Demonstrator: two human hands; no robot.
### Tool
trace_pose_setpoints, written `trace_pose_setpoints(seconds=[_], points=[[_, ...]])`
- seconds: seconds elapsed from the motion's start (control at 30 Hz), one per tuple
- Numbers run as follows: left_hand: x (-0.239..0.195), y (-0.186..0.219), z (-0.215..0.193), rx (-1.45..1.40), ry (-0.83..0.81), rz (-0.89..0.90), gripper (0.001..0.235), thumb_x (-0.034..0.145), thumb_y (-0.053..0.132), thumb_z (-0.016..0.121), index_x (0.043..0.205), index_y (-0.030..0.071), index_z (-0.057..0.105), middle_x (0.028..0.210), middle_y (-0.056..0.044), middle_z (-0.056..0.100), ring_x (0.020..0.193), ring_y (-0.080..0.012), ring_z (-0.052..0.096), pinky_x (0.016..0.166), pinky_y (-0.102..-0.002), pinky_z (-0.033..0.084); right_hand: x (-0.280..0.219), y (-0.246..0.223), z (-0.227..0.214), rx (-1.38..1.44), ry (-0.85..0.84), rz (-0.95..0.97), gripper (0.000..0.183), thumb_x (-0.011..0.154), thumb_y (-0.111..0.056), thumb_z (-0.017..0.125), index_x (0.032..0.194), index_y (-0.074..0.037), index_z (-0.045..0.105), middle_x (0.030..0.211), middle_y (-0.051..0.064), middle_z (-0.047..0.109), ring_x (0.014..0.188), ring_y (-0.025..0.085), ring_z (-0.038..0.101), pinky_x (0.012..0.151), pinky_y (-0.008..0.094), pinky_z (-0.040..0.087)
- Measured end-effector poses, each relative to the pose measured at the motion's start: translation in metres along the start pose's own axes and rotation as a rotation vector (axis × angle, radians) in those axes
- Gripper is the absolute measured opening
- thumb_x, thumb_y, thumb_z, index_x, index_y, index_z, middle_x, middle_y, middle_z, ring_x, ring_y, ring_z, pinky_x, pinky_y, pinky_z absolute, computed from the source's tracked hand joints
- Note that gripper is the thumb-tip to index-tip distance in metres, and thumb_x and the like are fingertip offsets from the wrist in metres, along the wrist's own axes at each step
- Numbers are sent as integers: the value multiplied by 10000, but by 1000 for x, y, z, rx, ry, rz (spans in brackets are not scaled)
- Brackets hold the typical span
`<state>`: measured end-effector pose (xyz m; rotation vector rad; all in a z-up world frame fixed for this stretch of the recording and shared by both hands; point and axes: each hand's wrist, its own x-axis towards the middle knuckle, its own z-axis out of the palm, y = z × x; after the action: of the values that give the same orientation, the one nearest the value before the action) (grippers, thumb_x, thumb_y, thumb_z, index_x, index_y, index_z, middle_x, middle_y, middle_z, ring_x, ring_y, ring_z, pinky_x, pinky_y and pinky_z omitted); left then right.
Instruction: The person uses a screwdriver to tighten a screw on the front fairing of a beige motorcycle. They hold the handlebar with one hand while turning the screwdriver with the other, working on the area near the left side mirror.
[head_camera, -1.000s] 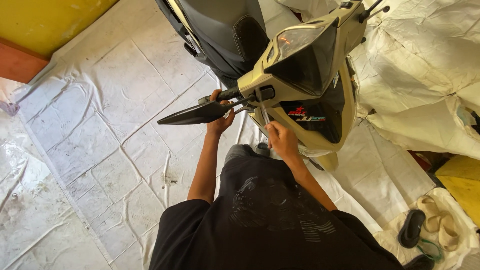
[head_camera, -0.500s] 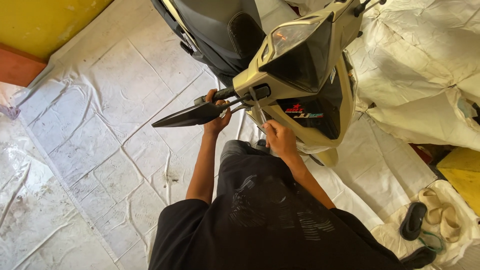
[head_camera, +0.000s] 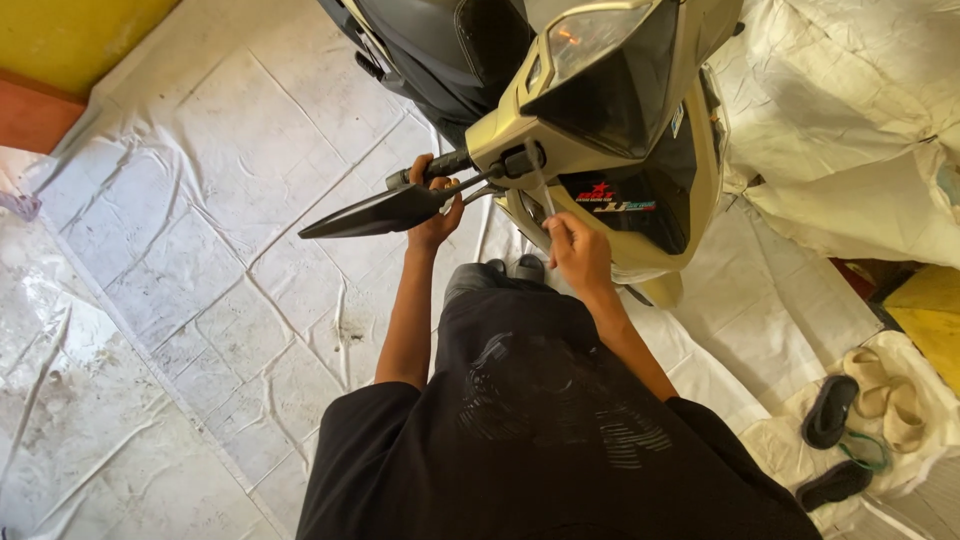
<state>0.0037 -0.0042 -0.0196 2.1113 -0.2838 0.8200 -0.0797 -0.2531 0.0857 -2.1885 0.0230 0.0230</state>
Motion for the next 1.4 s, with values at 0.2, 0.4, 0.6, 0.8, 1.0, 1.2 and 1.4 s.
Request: trace_pose_setpoints(seconds=[0.2, 0.4, 0.6, 0.8, 1.0, 1.2, 1.4], points=[[-1, 0, 1, 8, -4, -16, 141, 916, 223, 728, 863, 114, 657, 1426, -121, 511, 957, -345, 721, 923, -354, 543, -2, -5, 19, 2, -82, -16, 221, 1016, -323, 533, 958, -228, 724, 422, -41, 577, 551, 194, 691, 656, 324, 551], [-7, -20, 9, -8, -30, -22, 113, 898, 229, 740, 899, 144, 665, 1481, -91, 476, 1022, -343, 726, 912, -355, 553, -6, 6, 10, 48, 5, -25, 230, 1046, -240, 511, 985, -157, 716, 437, 7, 574, 507, 233, 655, 644, 339, 538], [-20, -37, 18, 33, -53, -8, 146, 880, 243, 757, 899, 147, 648, 1472, -100, 481, 996, -369, 727, 877, -374, 564, -12, -1, 18, 109, 18, -83, 259, 1059, -232, 504, 955, -121, 712, 429, -3, 578, 475, 196, 648, 617, 308, 528], [-11, -23, 10, -65, -62, -56, 97, 900, 211, 722, 898, 152, 645, 1516, -84, 435, 728, -283, 704, 791, -348, 560, -17, -9, 24, 73, -45, -119, 269, 1064, -229, 515, 913, -132, 715, 413, -14, 575, 431, 200, 633, 572, 294, 519], [-9, -19, 3, -38, -96, -70, 104, 941, 274, 687, 903, 182, 661, 1505, -52, 455, 664, -236, 673, 751, -294, 537, -15, 6, 28, 106, 83, -57, 225, 1057, -242, 506, 973, -134, 685, 426, 17, 555, 502, 228, 653, 631, 316, 533], [-1, -13, -4, -67, -86, -60, 100, 909, 275, 710, 929, 184, 676, 1509, -26, 453, 792, -219, 691, 782, -272, 529, -21, -11, 37, 64, 110, -41, 180, 1030, -203, 533, 958, -149, 689, 425, 28, 560, 505, 249, 661, 615, 342, 535], [-9, -33, 10, -171, -20, -110, 128, 900, 226, 771, 884, 163, 662, 1532, -36, 431, 897, -266, 689, 796, -264, 538, -20, -29, 34, -9, 124, -6, 210, 1054, -232, 546, 946, -136, 698, 415, -11, 546, 462, 213, 635, 605, 312, 525]])
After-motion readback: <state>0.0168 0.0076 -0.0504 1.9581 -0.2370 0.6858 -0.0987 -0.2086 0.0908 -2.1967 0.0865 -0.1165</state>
